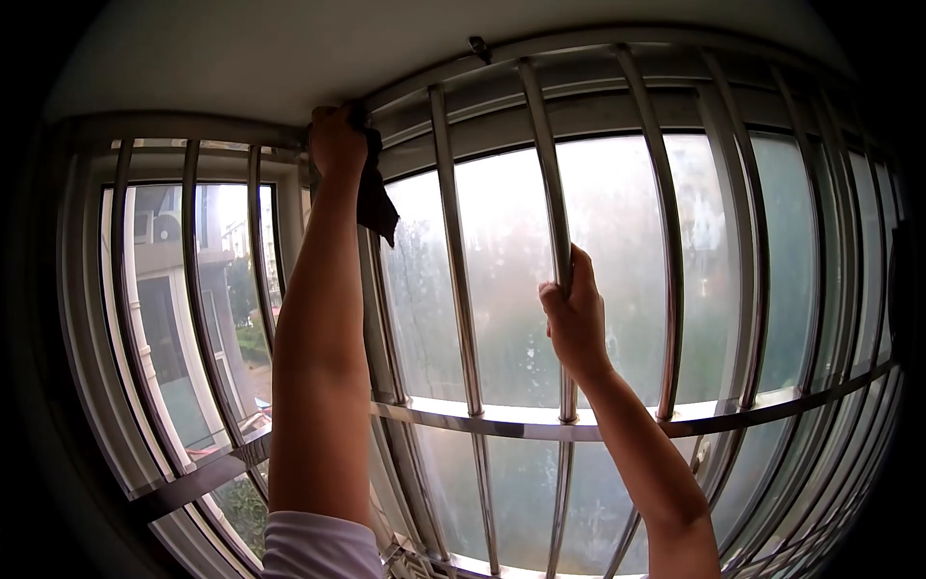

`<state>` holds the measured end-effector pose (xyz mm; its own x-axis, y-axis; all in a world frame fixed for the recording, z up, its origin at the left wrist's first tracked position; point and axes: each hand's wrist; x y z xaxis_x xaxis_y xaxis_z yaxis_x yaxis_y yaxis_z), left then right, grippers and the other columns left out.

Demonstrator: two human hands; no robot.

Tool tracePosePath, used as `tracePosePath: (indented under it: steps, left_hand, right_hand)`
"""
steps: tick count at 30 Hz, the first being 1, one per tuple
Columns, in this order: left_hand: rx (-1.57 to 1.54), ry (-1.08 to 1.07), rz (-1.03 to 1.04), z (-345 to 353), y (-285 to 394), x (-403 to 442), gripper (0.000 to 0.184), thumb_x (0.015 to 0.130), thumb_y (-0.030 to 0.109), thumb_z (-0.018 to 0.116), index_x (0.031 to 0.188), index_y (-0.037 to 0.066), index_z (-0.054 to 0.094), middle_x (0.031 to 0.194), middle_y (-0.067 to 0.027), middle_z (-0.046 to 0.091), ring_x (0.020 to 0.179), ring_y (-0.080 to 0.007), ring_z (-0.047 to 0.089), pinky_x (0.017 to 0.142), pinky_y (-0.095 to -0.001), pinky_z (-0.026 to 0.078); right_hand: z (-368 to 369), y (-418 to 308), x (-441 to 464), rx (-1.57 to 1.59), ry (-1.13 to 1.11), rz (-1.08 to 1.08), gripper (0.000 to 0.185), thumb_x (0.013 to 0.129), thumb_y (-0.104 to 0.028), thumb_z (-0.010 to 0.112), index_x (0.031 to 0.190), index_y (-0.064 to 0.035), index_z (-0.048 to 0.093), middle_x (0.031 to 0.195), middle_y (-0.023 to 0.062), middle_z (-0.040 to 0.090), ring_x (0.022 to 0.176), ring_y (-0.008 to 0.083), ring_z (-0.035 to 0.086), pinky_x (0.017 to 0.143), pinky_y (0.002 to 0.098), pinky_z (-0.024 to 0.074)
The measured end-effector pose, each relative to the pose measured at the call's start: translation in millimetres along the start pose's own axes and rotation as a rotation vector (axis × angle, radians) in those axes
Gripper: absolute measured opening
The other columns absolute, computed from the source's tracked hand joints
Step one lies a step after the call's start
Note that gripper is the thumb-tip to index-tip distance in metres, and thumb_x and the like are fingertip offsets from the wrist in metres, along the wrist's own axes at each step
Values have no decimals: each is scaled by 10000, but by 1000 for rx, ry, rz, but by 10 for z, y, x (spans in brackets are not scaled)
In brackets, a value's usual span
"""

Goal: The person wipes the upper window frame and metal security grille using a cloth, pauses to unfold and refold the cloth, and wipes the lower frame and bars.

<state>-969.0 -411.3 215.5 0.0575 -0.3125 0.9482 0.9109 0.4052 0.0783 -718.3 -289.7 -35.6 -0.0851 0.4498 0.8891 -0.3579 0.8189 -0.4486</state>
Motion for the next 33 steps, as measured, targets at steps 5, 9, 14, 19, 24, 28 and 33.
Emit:
tracePosePath:
  steps: [5, 9, 14, 19, 24, 28, 33]
  left_hand:
    - [-20, 86, 88, 30, 423, -80, 269, 833, 91, 580, 1064, 167, 694, 1145, -121, 537, 998, -310, 578, 877, -411, 495]
    - [-343, 81, 243, -5, 812, -86, 234, 838, 99, 611, 1039, 168, 709, 1105, -102, 565, 996, -300, 580, 864, -392, 496]
    - [-526, 97, 325, -23, 797, -121, 233, 831, 65, 626, 1021, 170, 709, 1041, -80, 590, 985, -284, 592, 845, -383, 499]
    - [-239, 115, -200, -84, 587, -214, 237, 762, 126, 716, 995, 161, 693, 1045, -110, 614, 980, -305, 612, 828, -414, 505]
    - [-545, 78, -419, 56, 689, -248, 284, 783, 108, 690, 1063, 79, 651, 1050, -149, 639, 920, -296, 652, 747, -390, 529]
    - [-1061, 14, -897, 79, 1109, -163, 253, 822, 86, 622, 1065, 27, 659, 1044, -141, 669, 914, -265, 667, 753, -359, 527]
    - [-592, 58, -437, 64, 1201, -365, 224, 825, 48, 561, 989, 100, 704, 995, -143, 682, 905, -326, 660, 780, -429, 516]
  right_hand:
    - [9, -53, -16, -68, 11, 36, 437, 872, -76, 488, 1293, -20, 384, 691, 91, 549, 523, 141, 527, 507, 330, 442]
    - [6, -9, -17, -30, 16, -14, 436, 876, -78, 493, 1294, -20, 384, 706, 71, 545, 515, 120, 510, 488, 316, 435]
    - [-22, -45, -17, 95, -44, 52, 447, 875, -80, 505, 1303, -36, 385, 706, 37, 532, 511, 91, 501, 463, 270, 436]
    - [-29, -98, -34, 74, -24, 65, 456, 875, -80, 498, 1313, -40, 379, 688, 40, 529, 511, 93, 505, 459, 279, 439]
    - [-27, -43, -33, 47, -34, 0, 463, 872, -81, 493, 1317, -36, 374, 667, 45, 529, 507, 97, 507, 458, 283, 432]
    - [-7, -2, -17, 13, -5, -26, 455, 871, -81, 491, 1308, -29, 374, 669, 53, 533, 507, 105, 511, 467, 294, 434]
    - [-18, -68, -21, 19, -24, 7, 456, 868, -82, 490, 1305, -25, 374, 669, 62, 532, 514, 115, 518, 480, 303, 439]
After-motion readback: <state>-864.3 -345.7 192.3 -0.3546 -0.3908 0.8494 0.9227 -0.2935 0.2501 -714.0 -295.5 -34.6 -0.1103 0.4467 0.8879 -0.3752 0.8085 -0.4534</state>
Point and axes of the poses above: each hand's wrist, its own x-axis towards the middle knuckle, its own z-axis out of the palm, y = z × x
